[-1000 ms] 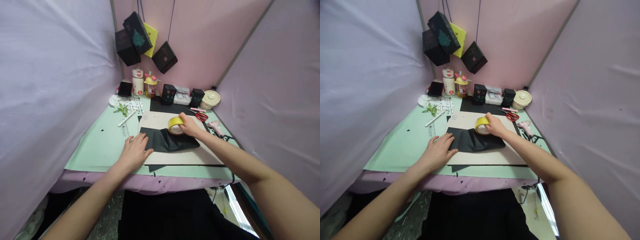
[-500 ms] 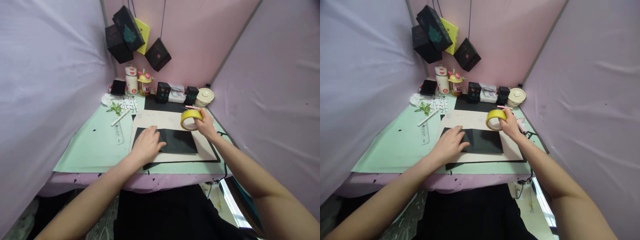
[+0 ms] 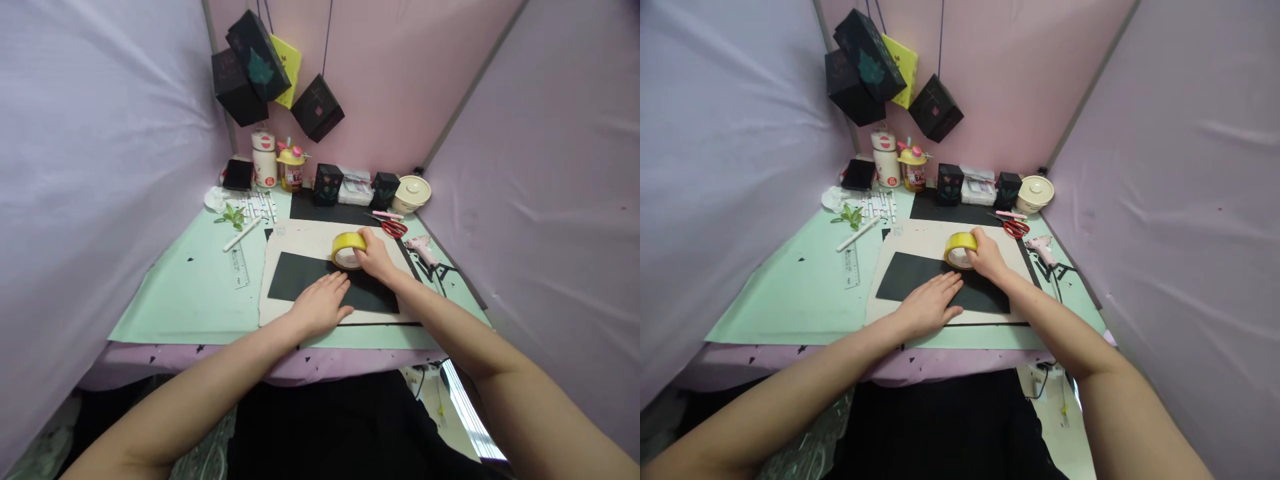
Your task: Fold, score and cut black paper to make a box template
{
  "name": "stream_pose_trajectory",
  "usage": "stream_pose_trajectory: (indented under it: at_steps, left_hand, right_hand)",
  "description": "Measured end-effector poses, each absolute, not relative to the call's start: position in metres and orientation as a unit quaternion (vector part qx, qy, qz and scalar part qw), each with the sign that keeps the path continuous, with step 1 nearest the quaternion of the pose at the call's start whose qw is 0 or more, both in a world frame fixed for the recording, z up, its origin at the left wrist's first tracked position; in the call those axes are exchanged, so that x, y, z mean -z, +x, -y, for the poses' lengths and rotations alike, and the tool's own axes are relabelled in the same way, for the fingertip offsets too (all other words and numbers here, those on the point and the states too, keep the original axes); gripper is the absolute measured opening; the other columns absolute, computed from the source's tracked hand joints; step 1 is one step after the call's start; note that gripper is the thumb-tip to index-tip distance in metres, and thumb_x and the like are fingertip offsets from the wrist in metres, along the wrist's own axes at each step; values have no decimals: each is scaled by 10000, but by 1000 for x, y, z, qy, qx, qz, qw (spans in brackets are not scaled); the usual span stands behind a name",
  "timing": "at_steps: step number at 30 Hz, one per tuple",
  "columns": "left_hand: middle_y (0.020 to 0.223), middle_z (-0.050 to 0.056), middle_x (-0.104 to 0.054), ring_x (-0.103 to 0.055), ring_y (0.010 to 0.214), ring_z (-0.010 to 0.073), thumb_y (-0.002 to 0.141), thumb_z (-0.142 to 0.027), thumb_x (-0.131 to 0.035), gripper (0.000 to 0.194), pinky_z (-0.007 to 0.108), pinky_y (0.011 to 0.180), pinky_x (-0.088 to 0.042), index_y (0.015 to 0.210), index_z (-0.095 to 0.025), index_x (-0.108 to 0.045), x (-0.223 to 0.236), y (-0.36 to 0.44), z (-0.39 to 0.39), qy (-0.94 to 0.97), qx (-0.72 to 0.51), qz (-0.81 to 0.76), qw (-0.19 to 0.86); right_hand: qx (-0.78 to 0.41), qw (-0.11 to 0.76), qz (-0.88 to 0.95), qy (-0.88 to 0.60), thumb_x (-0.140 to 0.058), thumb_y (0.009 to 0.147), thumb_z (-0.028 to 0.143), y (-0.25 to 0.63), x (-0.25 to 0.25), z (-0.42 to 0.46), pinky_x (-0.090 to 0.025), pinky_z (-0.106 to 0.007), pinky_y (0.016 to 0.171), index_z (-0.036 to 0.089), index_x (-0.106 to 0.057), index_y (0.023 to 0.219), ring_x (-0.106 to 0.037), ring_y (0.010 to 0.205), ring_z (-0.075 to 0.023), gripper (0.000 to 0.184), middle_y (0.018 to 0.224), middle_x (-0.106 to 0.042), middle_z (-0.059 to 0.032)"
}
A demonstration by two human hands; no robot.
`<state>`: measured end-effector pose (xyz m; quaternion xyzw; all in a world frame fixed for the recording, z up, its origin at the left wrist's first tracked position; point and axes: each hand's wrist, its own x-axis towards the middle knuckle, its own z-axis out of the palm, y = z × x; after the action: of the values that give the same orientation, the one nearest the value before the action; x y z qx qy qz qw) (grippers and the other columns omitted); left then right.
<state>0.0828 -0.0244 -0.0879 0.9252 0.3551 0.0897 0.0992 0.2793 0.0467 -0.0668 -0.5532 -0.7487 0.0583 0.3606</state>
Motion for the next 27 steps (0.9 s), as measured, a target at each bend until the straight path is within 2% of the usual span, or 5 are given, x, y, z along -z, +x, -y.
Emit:
stream_pose_trajectory:
  at_steps: [3, 8, 17, 21, 27]
  left_hand:
    - [1576, 113, -318, -252, 1476, 221, 983, -482, -399, 616, 364, 1212, -181, 1473, -108, -399, 87, 82, 24, 930, -75, -341, 111]
    - [1594, 143, -262, -204, 1489, 256, 940, -612, -404, 772, 394, 1211, -150, 1506, -93, -317, 88, 78, 23, 938, -62, -321, 118]
    - [1536, 208, -355, -317, 1430, 313, 782, -705, -579, 980, 385, 1183, -202, 1473, -72, -292, 84, 75, 26, 947, -91, -292, 102]
    - [1555, 212, -322, -292, 1444, 323, 767, -723, -577, 1027, 394, 1192, -181, 1490, -57, -279, 88, 76, 25, 945, -78, -302, 100]
    - [1608, 184, -189, -155, 1499, 291, 787, -781, -483, 1050, 395, 1216, -97, 1514, -55, -266, 90, 76, 25, 947, -55, -303, 94]
  right_hand:
    - [-64, 346, 758, -549, -474, 696, 244, 276, 66, -47, -434, -371, 685, 223, -483, 943, -550, 724, -258, 248, 814, -611, -63]
    - [-90, 329, 781, -523, -454, 717, 257, 236, 61, -53, -439, -376, 699, 225, -468, 959, -555, 738, -262, 245, 835, -617, -73]
    - [-118, 314, 823, -459, -448, 776, 249, 142, 56, -88, -463, -370, 736, 221, -437, 982, -598, 800, -264, 208, 893, -640, -78]
    - [-116, 307, 824, -461, -448, 764, 259, 158, 57, -87, -455, -359, 699, 223, -423, 974, -578, 754, -257, 214, 842, -626, -69]
    - [-85, 300, 801, -510, -442, 713, 261, 256, 62, -56, -429, -363, 644, 237, -407, 908, -533, 685, -253, 199, 764, -590, -58]
